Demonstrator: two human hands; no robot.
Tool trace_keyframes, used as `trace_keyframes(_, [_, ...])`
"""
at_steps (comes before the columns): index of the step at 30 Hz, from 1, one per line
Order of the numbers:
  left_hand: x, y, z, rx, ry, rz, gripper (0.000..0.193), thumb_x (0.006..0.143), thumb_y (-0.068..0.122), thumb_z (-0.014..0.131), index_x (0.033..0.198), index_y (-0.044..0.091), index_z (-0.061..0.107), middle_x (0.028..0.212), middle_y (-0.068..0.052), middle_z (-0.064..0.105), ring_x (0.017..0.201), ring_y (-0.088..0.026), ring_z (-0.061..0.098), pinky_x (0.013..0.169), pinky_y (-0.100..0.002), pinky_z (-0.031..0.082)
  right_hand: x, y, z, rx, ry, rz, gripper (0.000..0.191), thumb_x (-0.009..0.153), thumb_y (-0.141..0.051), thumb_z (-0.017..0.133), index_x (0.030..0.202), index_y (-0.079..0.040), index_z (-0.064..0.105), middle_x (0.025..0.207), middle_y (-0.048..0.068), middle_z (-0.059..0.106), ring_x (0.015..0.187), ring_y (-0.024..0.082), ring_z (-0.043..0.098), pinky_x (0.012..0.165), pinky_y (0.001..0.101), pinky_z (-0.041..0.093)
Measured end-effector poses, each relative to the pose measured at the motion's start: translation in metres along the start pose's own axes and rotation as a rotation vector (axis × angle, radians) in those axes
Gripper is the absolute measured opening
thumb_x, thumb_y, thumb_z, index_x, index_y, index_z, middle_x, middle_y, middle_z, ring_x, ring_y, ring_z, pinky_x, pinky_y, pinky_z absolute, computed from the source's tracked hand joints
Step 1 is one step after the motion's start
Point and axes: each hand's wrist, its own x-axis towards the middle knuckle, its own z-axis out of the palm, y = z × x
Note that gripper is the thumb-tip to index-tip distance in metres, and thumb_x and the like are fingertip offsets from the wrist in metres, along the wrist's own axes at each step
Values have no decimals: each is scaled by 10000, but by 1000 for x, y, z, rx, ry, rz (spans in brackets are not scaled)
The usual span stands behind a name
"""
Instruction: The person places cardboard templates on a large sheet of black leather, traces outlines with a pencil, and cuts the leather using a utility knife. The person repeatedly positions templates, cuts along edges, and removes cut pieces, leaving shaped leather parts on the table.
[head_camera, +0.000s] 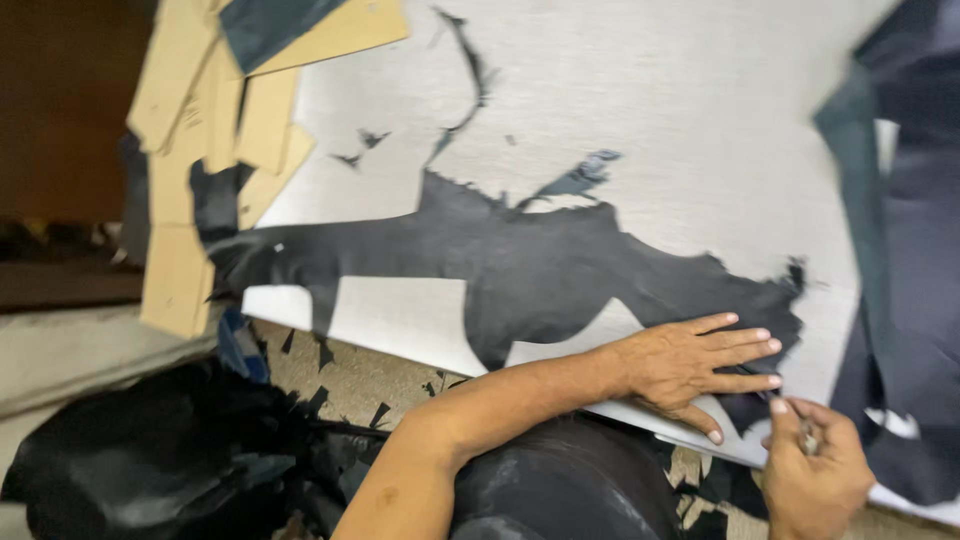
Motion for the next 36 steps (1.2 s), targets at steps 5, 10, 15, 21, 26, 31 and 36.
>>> trace_keyframes(5, [-145, -75, -12, 91, -72, -421, 984, 910, 833, 166, 1654, 188, 162, 1730, -127, 56, 1597, -277, 40, 1297, -469, 24, -12, -9, 50, -146, -92, -53, 164, 1074, -102, 760, 1042, 50, 706, 807, 104, 707, 704, 89, 679, 693, 251, 519])
trace_keyframes(10, [-312, -132, -32, 47, 24, -880, 928, 936, 780, 265, 1636, 179, 168, 1708, -135, 45, 1573, -278, 31, 1261, -478, 25, -34, -56, 104, -311, -207, -170, 181, 987, -186, 753, 1081, -32, 742, 727, 139, 713, 664, 167, 645, 659, 312, 506])
trace_keyframes(15, [-380, -140, -32, 23, 156, -917, 890, 907, 727, 461, 1598, 189, 298, 1687, -165, 150, 1565, -306, 112, 1258, -511, 67, -63, -87, 167, -420, -336, -231, 180, 936, -205, 744, 1062, -77, 737, 820, 153, 752, 690, 235, 715, 637, 344, 532])
trace_keyframes(21, [-417, -154, -41, 72, 271, -903, 811, 934, 663, 500, 1575, 186, 366, 1667, -180, 221, 1554, -327, 150, 1242, -550, 92, -57, -65, 256, -303, -520, -490, 234, 801, -151, 745, 1030, -108, 724, 775, 109, 748, 671, 194, 727, 629, 294, 563])
trace_keyframes(26, [-421, -159, -51, 5, 405, -892, 744, 915, 592, 566, 1512, 159, 467, 1607, -181, 329, 1493, -330, 257, 1207, -548, 152, -32, -49, 288, -23, -678, -427, 202, 832, -150, 720, 1026, -100, 705, 707, 74, 734, 588, 98, 730, 596, 241, 596])
trace_keyframes(31, [-417, -178, -66, -91, 572, -831, 655, 889, 445, 704, 1407, 63, 583, 1393, -155, 563, 1299, -308, 491, 1068, -496, 370, -18, -67, 300, -109, -659, -391, 165, 839, -177, 735, 984, -102, 708, 716, 97, 739, 633, 178, 734, 611, 306, 588])
trace_keyframes(36, [-418, -260, -79, 46, 718, -852, 461, 877, 274, 735, 1282, 69, 656, 1269, -134, 631, 1218, -325, 571, 1056, -495, 414, -12, -98, 303, -377, -584, -341, 143, 847, -203, 751, 942, -104, 710, 725, 119, 743, 678, 257, 737, 626, 370, 581])
